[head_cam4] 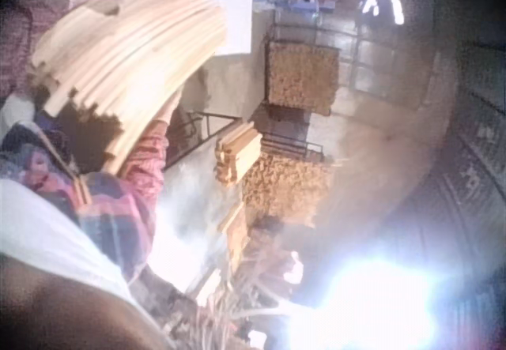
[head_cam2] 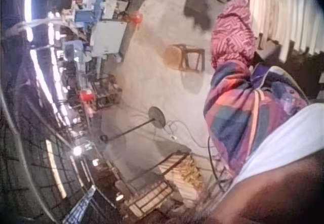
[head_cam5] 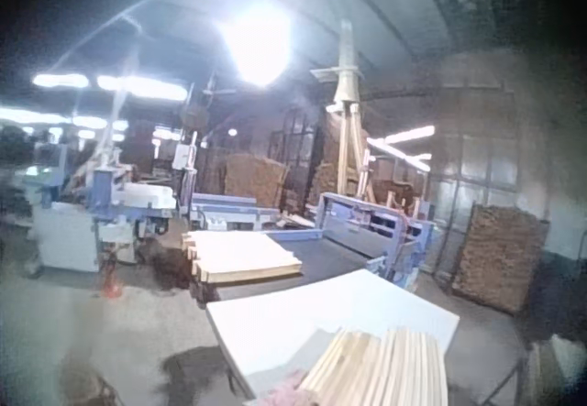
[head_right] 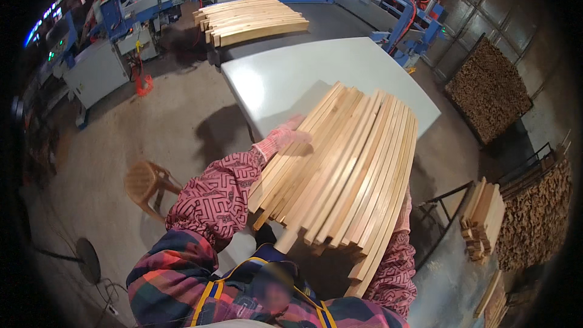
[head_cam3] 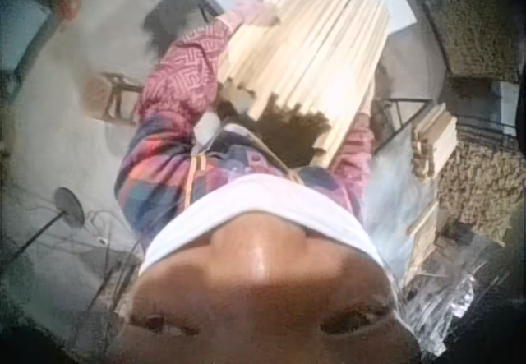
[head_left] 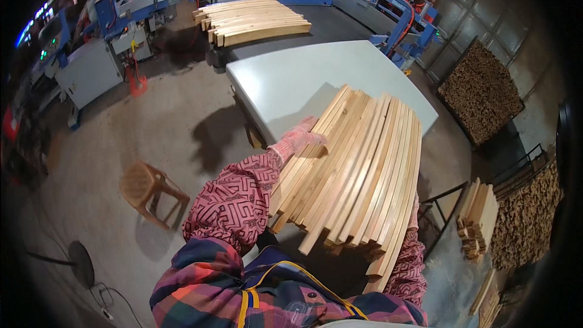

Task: The person stacks wooden planks on a metal table and then uses a compressed air hose to blow dust and debris off a large blue industrial machine. The person moves around the equipment to clean various surfaces and crevices.

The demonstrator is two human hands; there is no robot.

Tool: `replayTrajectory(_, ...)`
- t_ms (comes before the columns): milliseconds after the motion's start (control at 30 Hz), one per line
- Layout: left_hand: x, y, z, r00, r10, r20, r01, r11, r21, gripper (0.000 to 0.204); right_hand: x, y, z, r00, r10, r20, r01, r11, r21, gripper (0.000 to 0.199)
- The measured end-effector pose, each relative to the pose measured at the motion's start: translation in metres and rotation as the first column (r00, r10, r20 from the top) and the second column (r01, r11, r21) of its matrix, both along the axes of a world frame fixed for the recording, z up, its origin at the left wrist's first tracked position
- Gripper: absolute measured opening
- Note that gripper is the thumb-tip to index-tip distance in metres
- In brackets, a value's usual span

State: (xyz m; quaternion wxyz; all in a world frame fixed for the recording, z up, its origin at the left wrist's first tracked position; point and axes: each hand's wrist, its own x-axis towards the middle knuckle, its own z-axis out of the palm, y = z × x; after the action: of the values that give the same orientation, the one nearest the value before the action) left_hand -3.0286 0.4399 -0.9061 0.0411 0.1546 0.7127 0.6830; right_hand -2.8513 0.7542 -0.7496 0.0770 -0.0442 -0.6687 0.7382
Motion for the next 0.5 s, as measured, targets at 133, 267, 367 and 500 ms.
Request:
replayTrajectory(133, -0.062, -0.052, 0.049, 0.992, -0.125, -0.002, 0.121, 0.968, -0.219, 0.088, -0.087, -0.040, -0.008, 0.986, 0.162, -0.035, -0.166, 0.971, -0.172, 0.053)
replayTrajectory(267, -0.159, -0.113, 0.087, 0.999, -0.048, -0.001, 0.043, 0.890, -0.453, 0.096, -0.170, -0.086, -0.023, 0.961, -0.272, 0.045, 0.275, 0.958, -0.080, 0.059)
replayTrajectory(367, -0.217, -0.129, 0.096, 0.996, -0.056, 0.075, 0.092, 0.716, -0.692, 0.112, -0.209, -0.093, -0.044, 0.836, -0.539, 0.104, 0.416, 0.746, 0.520, 0.063)
replayTrajectory(500, -0.252, -0.138, 0.090, 0.978, -0.205, 0.044, 0.175, 0.686, -0.706, 0.117, -0.210, -0.094, -0.045, 0.615, -0.780, 0.114, 0.032, 0.170, 0.985, 0.056)
